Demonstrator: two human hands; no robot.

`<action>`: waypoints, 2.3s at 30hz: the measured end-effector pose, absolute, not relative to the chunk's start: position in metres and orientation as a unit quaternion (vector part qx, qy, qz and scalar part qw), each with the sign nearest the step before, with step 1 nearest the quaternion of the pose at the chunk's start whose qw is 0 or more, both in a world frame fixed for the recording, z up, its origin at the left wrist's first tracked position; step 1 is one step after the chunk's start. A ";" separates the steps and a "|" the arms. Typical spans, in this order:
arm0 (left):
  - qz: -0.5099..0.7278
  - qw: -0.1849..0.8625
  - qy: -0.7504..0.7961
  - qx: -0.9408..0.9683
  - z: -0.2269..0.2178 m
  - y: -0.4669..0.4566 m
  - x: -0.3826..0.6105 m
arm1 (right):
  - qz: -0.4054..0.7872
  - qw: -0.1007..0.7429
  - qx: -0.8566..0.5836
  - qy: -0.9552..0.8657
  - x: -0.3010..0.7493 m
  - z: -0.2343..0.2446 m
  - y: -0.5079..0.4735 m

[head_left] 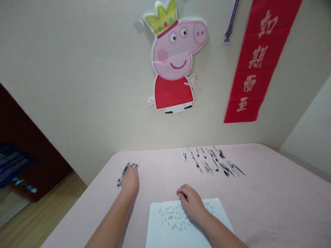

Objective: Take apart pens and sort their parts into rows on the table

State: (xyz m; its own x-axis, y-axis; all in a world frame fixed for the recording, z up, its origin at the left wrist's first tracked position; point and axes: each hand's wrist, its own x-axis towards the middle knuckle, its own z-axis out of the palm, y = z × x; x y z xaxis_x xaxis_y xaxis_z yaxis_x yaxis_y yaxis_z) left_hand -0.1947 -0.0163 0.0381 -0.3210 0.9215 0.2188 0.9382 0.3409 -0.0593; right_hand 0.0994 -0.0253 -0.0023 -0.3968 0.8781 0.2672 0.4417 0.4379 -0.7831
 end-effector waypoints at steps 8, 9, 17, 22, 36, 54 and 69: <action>-0.014 0.097 -0.820 -0.564 0.040 -0.008 -0.194 | 0.315 0.344 -0.431 -0.772 0.099 -0.001 -0.024; -0.017 0.095 -0.821 -0.562 0.040 -0.008 -0.193 | 0.315 0.344 -0.432 -0.772 0.099 -0.001 -0.024; -0.106 0.037 -0.834 -0.541 0.047 -0.012 -0.174 | 0.327 0.354 -0.430 -0.763 0.098 -0.002 -0.024; -0.219 -0.093 -0.785 -0.572 0.058 -0.009 -0.135 | 0.355 0.425 -0.427 -0.716 0.098 -0.008 -0.022; -0.399 -0.566 -0.517 -0.502 0.029 -0.046 -0.043 | 0.626 0.526 -0.410 -0.403 0.104 0.006 -0.012; -0.395 -0.561 -0.524 -0.505 0.018 -0.045 -0.043 | 0.633 0.503 -0.399 -0.434 0.105 0.008 -0.011; -0.355 -0.604 -0.500 -0.508 0.019 -0.047 -0.047 | 0.658 0.490 -0.377 -0.429 0.104 0.006 -0.011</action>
